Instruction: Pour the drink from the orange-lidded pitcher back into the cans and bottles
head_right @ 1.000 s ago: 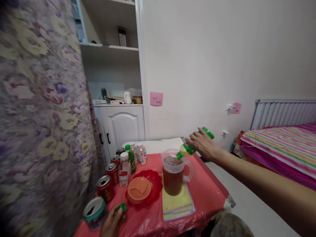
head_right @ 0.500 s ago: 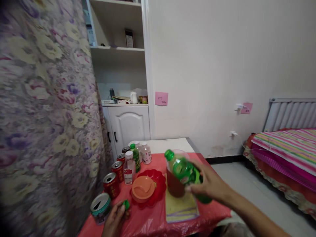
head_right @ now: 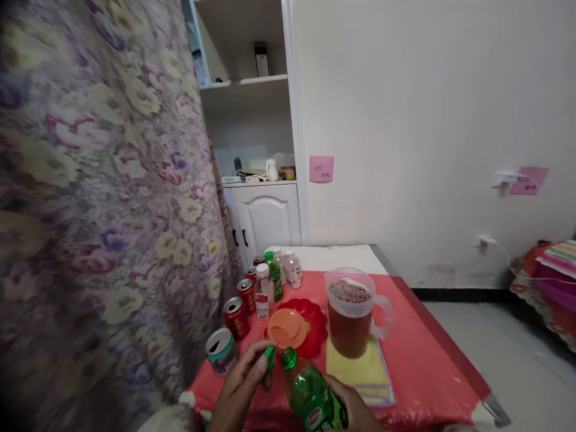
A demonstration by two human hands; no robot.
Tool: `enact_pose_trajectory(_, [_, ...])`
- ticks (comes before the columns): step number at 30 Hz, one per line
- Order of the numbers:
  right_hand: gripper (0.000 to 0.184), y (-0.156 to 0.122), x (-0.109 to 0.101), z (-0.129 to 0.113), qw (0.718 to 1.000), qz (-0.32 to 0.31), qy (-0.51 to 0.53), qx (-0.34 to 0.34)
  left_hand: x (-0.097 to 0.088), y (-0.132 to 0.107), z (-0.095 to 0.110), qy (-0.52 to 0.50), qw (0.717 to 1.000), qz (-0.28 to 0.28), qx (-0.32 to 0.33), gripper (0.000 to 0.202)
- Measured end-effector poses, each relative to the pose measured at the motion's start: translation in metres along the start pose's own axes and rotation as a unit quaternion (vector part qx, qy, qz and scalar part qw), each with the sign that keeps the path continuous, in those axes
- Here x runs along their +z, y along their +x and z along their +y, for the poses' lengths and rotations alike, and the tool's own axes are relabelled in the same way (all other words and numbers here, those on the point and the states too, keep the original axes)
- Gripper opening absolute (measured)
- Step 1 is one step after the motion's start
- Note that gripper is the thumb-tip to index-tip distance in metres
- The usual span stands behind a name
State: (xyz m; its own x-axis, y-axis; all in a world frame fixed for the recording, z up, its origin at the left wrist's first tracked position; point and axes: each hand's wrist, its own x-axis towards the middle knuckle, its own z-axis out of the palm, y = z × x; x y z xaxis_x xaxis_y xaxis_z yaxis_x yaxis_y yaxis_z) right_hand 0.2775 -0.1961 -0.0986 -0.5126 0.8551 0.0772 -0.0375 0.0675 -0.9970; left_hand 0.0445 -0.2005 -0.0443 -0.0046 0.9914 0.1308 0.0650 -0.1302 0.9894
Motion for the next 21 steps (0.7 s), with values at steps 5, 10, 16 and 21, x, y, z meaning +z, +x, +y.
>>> enact_pose_trajectory(5, [0.092, 0.0, 0.0, 0.019, 0.999, 0.015, -0.04, -0.006, 0.008, 0.001, 0.005, 0.08, 0.997, -0.011, 0.02, 0.037])
enact_pose_trajectory(10, [0.095, 0.002, 0.0, 0.028, 0.997, 0.016, -0.069, -0.036, 0.009, -0.002, 0.017, 0.173, 0.982, -0.032, 0.061, 0.028])
enact_pose_trajectory(16, [0.087, 0.0, 0.003, 0.022, 0.994, 0.002, -0.083, -0.066, 0.01, -0.002, 0.027, 0.23, 0.968, -0.052, 0.081, 0.027])
enact_pose_trajectory(21, [0.089, -0.003, 0.006, 0.037, 0.993, 0.041, -0.098, -0.051, 0.006, 0.0, 0.026, 0.222, 0.97, -0.067, 0.073, 0.025])
